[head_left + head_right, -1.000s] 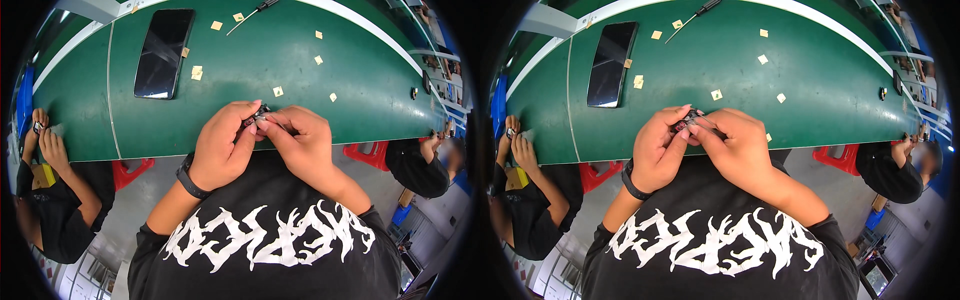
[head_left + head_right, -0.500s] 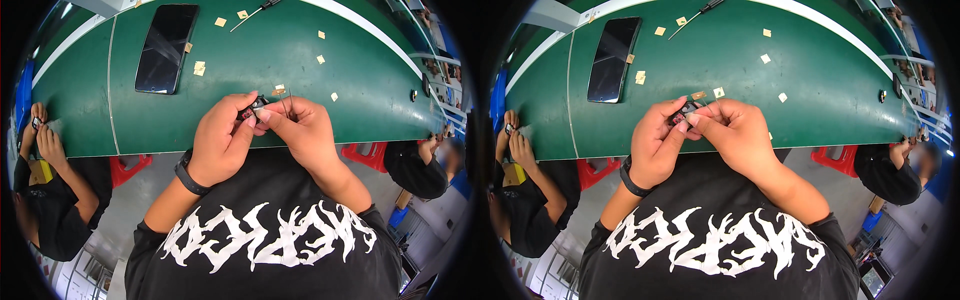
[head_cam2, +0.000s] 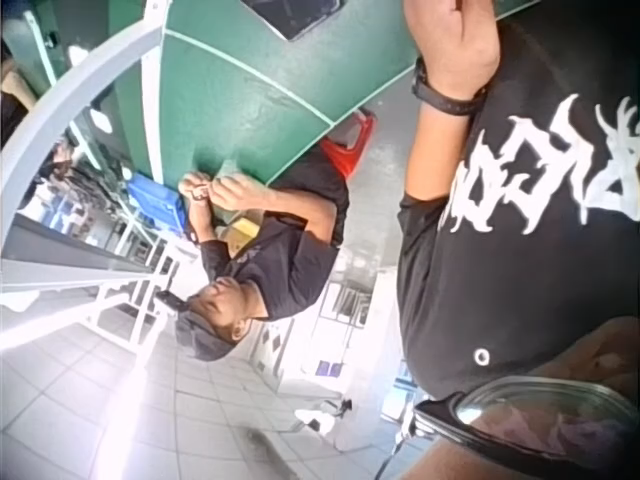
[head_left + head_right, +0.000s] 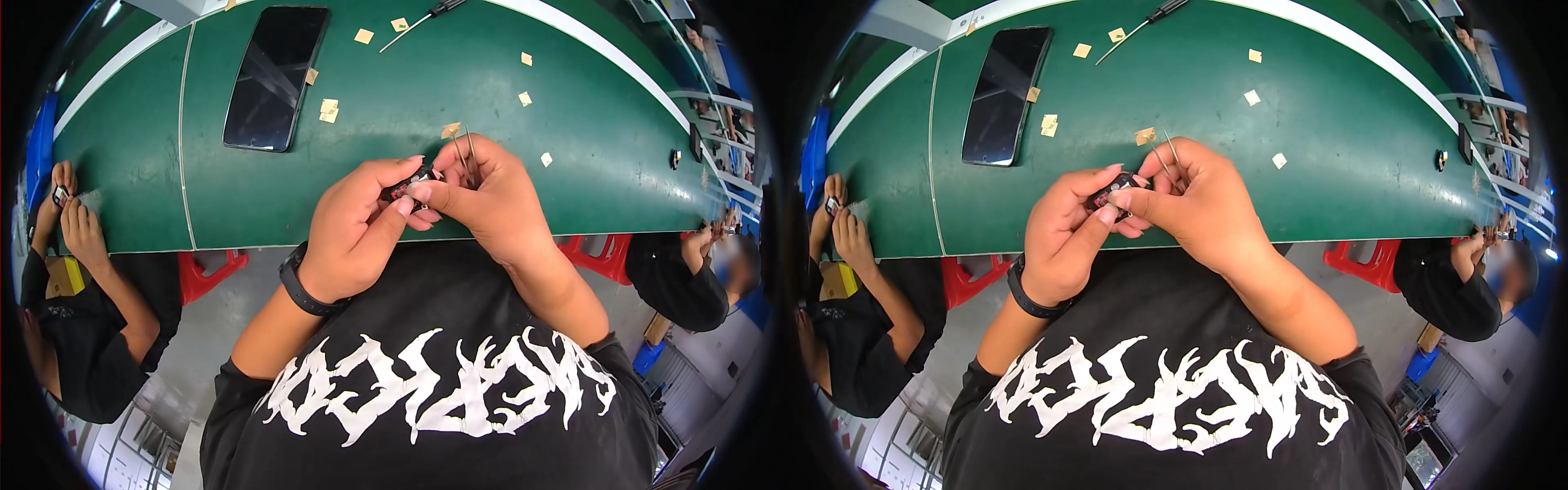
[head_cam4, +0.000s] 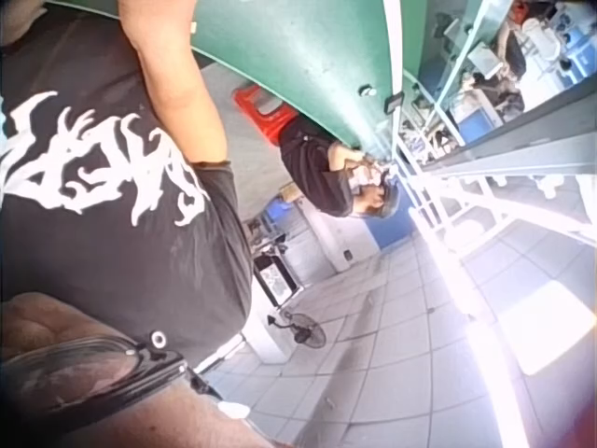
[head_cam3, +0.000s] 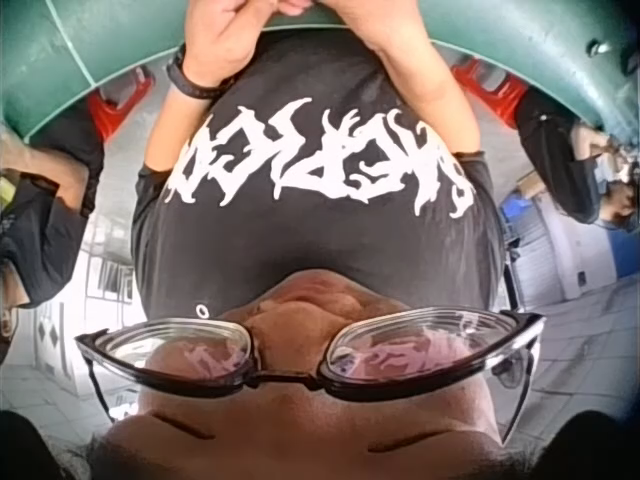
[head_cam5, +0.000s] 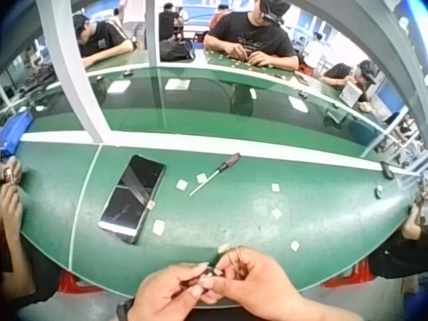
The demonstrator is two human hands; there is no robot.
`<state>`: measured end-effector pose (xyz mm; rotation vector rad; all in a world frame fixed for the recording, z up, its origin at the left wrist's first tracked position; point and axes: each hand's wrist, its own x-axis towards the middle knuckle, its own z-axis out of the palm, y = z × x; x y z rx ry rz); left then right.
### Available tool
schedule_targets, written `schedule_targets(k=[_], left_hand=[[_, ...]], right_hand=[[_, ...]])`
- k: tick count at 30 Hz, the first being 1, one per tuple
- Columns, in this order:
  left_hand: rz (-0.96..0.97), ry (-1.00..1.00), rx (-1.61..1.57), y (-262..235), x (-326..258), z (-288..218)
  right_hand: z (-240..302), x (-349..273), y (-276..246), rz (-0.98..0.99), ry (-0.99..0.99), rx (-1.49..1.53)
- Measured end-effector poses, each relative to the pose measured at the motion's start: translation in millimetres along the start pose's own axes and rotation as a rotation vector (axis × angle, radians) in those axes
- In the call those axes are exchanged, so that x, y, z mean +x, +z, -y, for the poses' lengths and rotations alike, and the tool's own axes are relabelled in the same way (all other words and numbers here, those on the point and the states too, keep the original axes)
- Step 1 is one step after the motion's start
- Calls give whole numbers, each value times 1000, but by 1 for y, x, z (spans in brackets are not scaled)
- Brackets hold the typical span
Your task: Assembling small electronic components onto a circuit board using tweezers.
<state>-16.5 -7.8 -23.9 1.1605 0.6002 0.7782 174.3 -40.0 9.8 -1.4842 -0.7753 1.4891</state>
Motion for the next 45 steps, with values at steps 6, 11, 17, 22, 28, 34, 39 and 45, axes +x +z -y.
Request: schedule_targets(k=[6, 11, 17, 22, 28, 34, 39, 45], left_hand=[[5, 34, 5, 4, 2, 4], [-56, -49, 199, 11, 4, -9], [35, -119, 343, 9, 3, -8], [87, -17, 338, 5, 3, -4], [79, -161, 293, 10, 0, -26], [151, 187, 238, 4, -6, -29], [220, 360, 390, 0, 3, -37], [148, 356, 447, 10, 5, -38]], right_hand=[[7, 0, 3, 51, 30, 103], [11, -7, -6, 71, 175, 85], [13, -14, -5, 91, 135, 131], [11, -16, -12, 153, 143, 75], [13, -25, -14, 166, 126, 129], [19, -38, -8, 220, 6, 288], [13, -40, -8, 226, -83, 283], [11, -38, -12, 222, -104, 260]])
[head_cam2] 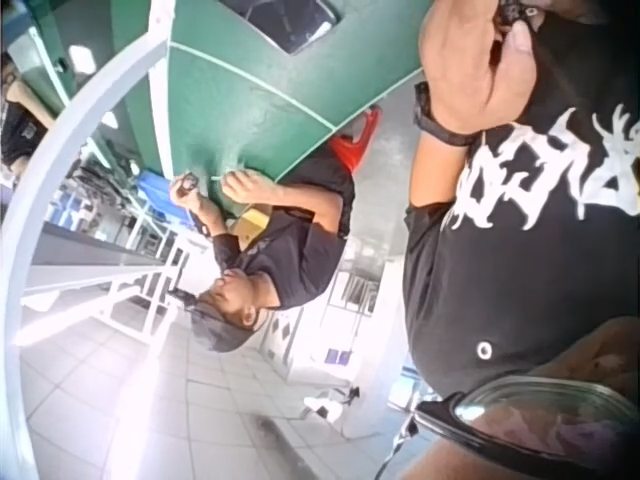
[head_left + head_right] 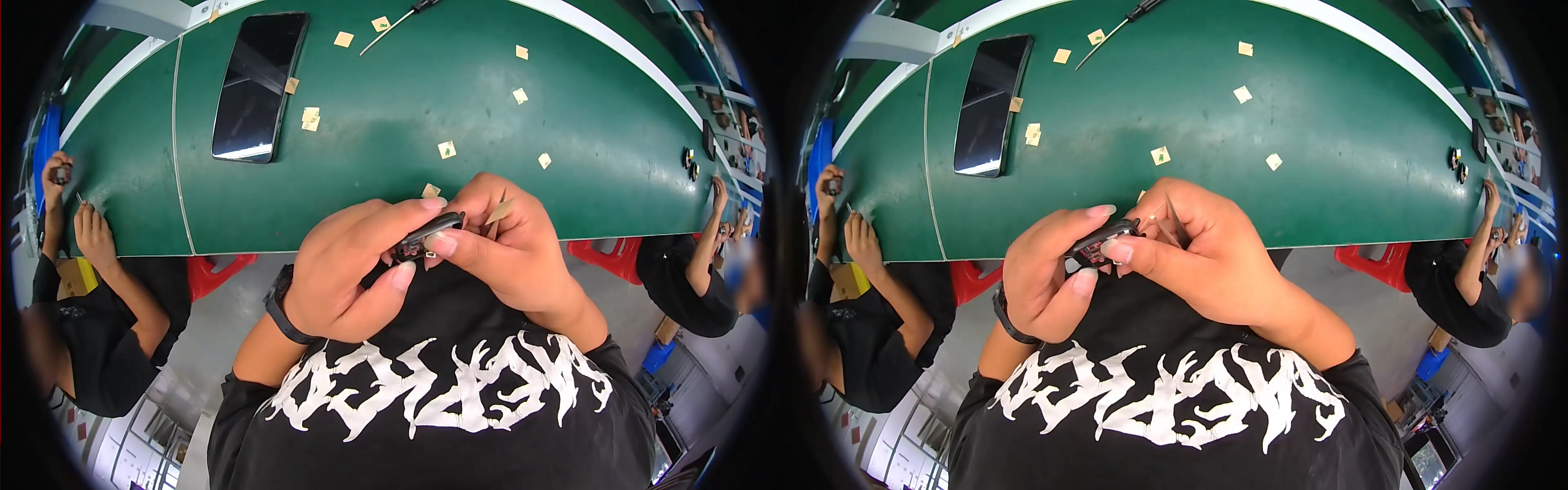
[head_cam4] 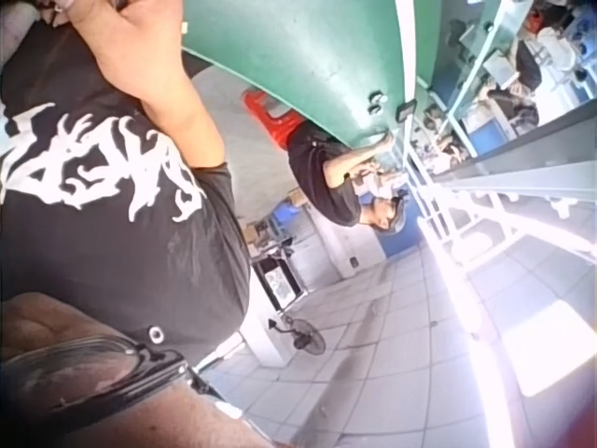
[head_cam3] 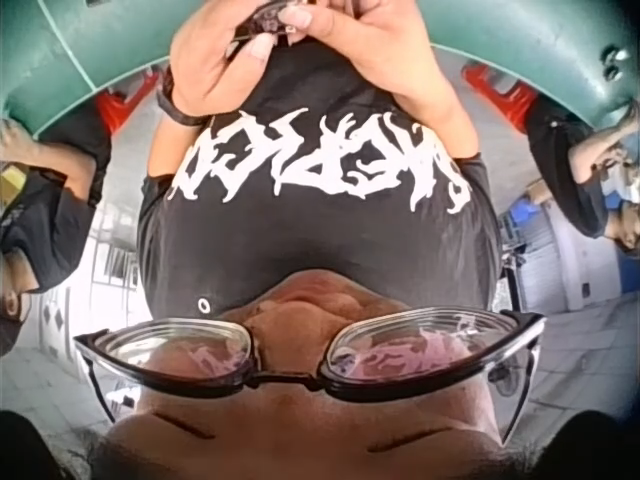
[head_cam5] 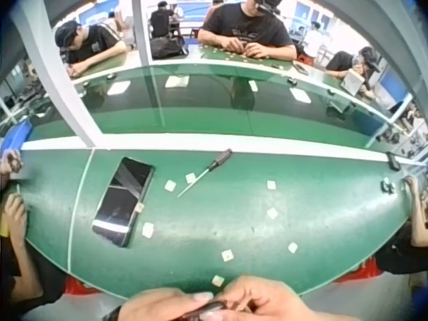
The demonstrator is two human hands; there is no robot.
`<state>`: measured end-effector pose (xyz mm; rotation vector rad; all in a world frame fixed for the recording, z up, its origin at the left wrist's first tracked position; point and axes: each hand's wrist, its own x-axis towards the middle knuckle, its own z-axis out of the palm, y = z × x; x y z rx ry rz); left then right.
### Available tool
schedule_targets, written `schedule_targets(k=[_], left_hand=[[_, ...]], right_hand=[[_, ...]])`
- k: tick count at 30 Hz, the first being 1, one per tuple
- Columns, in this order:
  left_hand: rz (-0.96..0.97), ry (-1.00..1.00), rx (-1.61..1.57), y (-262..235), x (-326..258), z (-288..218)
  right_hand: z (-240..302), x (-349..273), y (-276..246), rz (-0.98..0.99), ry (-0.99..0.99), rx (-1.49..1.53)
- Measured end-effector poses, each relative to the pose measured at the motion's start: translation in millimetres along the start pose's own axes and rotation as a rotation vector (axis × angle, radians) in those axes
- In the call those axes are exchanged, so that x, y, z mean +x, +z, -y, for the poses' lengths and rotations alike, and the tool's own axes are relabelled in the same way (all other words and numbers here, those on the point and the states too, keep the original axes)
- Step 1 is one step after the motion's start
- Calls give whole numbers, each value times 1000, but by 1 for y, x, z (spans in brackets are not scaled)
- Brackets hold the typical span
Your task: Assembling small electronic components onto a circuit board using tweezers.
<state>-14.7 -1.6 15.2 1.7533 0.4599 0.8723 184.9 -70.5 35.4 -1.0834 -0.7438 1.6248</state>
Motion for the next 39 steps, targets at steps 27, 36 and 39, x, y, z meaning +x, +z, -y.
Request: schedule_targets(k=[27, 36, 39], left_hand=[[-624, -885, 1354, -253, -125, 34], [-651, -289, 1364, -119, -30, -5], [-426, -144, 1136, -72, 8, -22]], right_hand=[[132, -75, -482, -1679, 235, -1357], [58, 13, -211, -866, -326, -1576], [30, 15, -131, -516, -490, -1668]])
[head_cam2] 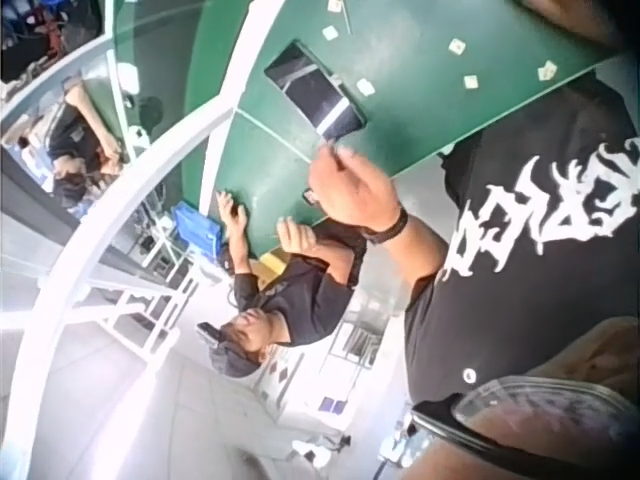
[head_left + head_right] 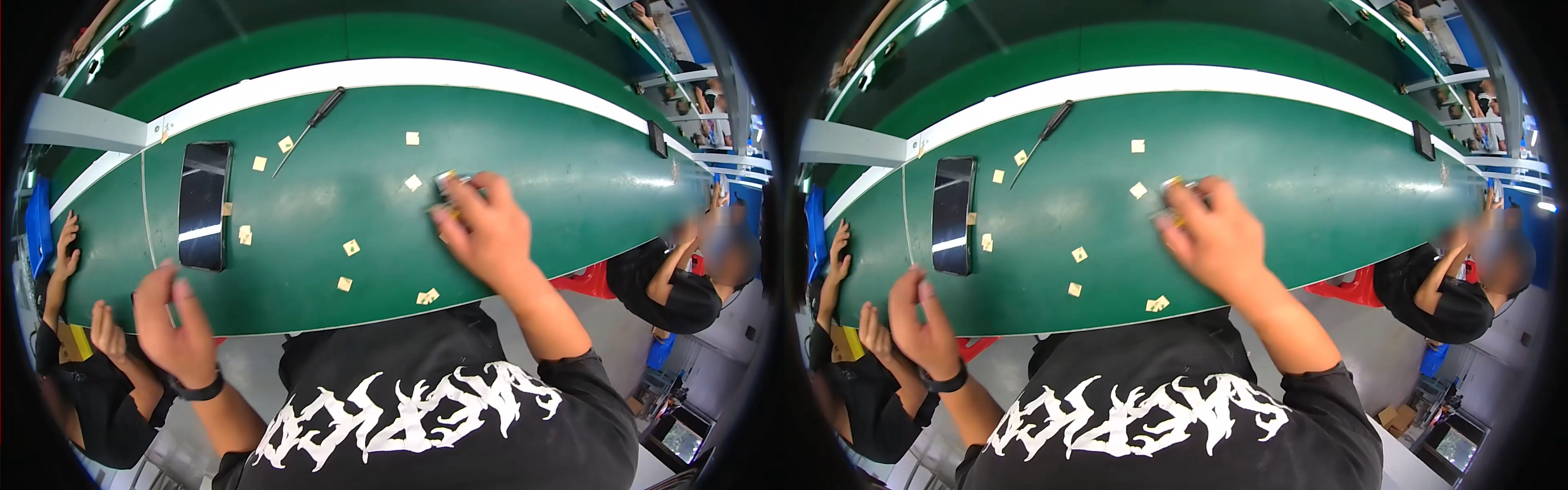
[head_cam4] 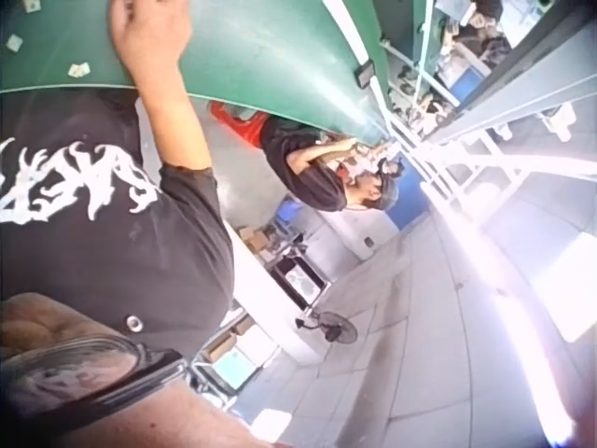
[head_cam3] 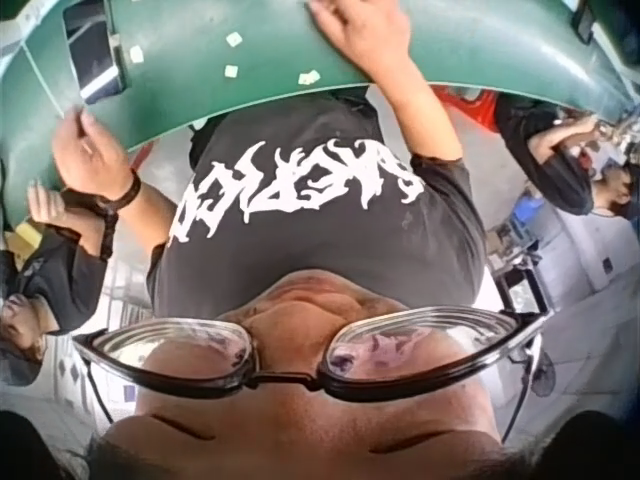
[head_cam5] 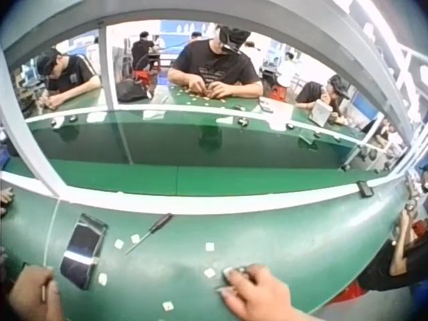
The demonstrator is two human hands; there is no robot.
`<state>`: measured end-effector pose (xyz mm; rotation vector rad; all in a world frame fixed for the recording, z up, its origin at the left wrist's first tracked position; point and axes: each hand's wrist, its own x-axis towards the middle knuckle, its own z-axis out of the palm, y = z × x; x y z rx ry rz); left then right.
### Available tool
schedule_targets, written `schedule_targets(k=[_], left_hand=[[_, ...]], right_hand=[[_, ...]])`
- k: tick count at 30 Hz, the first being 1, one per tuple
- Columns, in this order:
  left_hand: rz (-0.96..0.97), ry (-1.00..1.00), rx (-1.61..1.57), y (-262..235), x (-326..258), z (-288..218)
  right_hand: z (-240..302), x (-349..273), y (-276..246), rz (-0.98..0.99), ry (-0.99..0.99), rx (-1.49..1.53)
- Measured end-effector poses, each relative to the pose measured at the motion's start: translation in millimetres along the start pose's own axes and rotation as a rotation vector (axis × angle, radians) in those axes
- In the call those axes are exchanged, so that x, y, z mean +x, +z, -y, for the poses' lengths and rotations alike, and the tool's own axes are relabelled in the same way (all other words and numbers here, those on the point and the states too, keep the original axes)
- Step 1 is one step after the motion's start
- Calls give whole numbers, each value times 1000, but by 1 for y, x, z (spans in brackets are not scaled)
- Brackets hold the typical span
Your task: Assembling small electronic components onto a circuit board using tweezers.
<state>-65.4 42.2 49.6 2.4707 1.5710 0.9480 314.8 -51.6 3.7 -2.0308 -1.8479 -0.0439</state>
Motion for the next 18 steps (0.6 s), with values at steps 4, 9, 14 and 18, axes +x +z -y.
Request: schedule_targets(k=[4, 9, 14, 18], left_hand=[[172, 175, -241, 32, 1, -44], [265, 238, -380, 48, -14, -59], [353, 130, -544, 56, -29, -62], [542, -63, -755, 53, -27, -74]], right_hand=[[40, -12, 11, 43, -155, 71], [35, -26, -7, 137, -52, 223], [36, -37, 1, 144, -90, 204], [45, -36, 5, 122, -84, 267]])
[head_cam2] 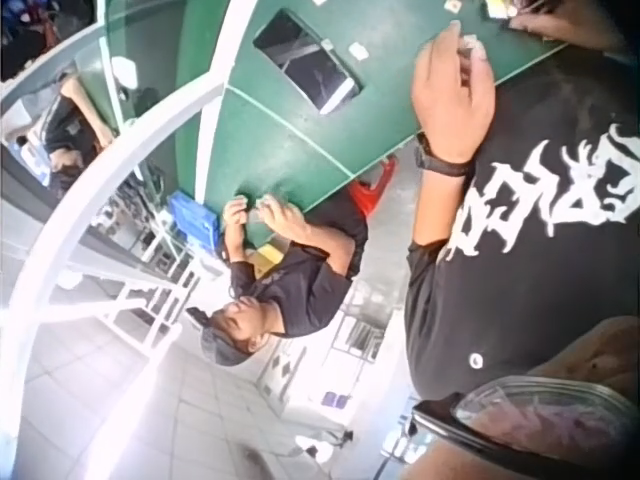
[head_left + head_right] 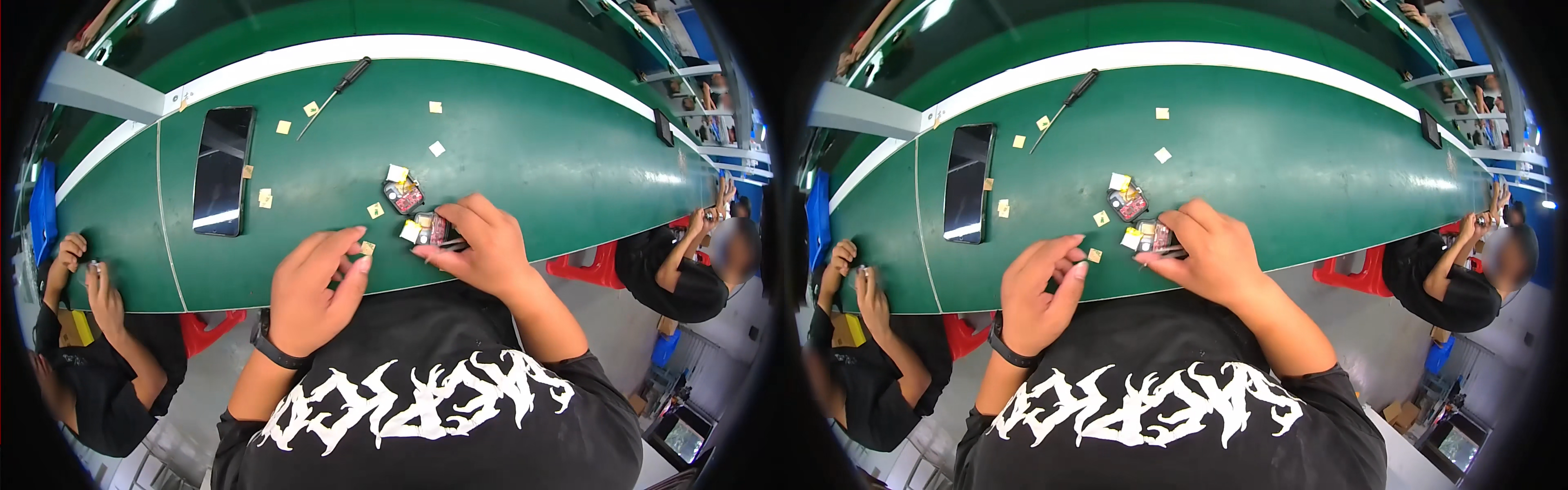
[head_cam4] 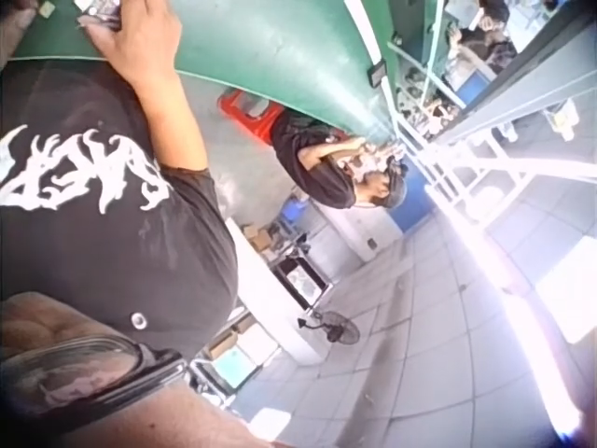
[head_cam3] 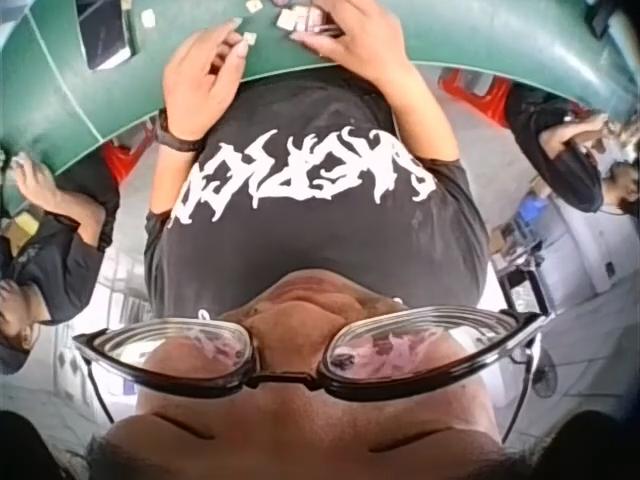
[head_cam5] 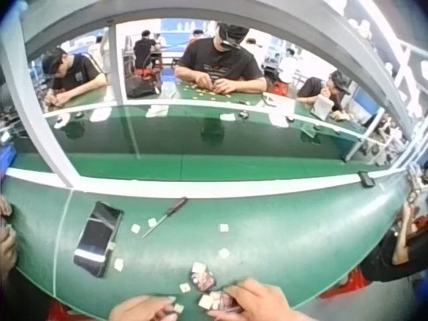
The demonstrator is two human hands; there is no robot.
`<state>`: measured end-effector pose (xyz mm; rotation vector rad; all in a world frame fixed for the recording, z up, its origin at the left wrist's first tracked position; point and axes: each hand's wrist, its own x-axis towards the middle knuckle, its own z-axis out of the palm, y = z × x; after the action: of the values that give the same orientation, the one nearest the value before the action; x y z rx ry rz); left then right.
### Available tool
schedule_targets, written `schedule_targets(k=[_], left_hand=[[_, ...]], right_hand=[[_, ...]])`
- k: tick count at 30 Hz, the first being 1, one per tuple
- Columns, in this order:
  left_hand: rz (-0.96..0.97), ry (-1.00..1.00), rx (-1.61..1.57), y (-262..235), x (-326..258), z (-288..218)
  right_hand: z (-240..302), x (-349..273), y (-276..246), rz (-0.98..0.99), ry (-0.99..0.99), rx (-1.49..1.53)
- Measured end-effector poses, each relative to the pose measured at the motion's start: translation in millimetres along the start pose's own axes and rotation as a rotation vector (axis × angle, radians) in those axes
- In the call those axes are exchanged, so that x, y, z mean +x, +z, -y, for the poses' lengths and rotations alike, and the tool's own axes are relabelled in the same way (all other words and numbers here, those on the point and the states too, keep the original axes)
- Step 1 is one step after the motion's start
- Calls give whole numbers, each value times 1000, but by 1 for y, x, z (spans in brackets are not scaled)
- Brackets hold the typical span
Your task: Assembling small electronic components onto a circuit board using tweezers.
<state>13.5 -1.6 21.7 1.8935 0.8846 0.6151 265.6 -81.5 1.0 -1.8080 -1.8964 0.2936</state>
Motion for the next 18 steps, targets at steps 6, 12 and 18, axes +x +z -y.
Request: schedule_targets(k=[6, 12, 18], left_hand=[[177, -353, -885, 21, -1, -3], [55, -513, -1152, 23, -3, 2], [18, -540, -821, 21, -3, -10]], right_hand=[[43, 6, 9, -164, -27, 250], [57, 7, -6, 36, 300, 617], [51, 2, -9, 37, 316, 424]])
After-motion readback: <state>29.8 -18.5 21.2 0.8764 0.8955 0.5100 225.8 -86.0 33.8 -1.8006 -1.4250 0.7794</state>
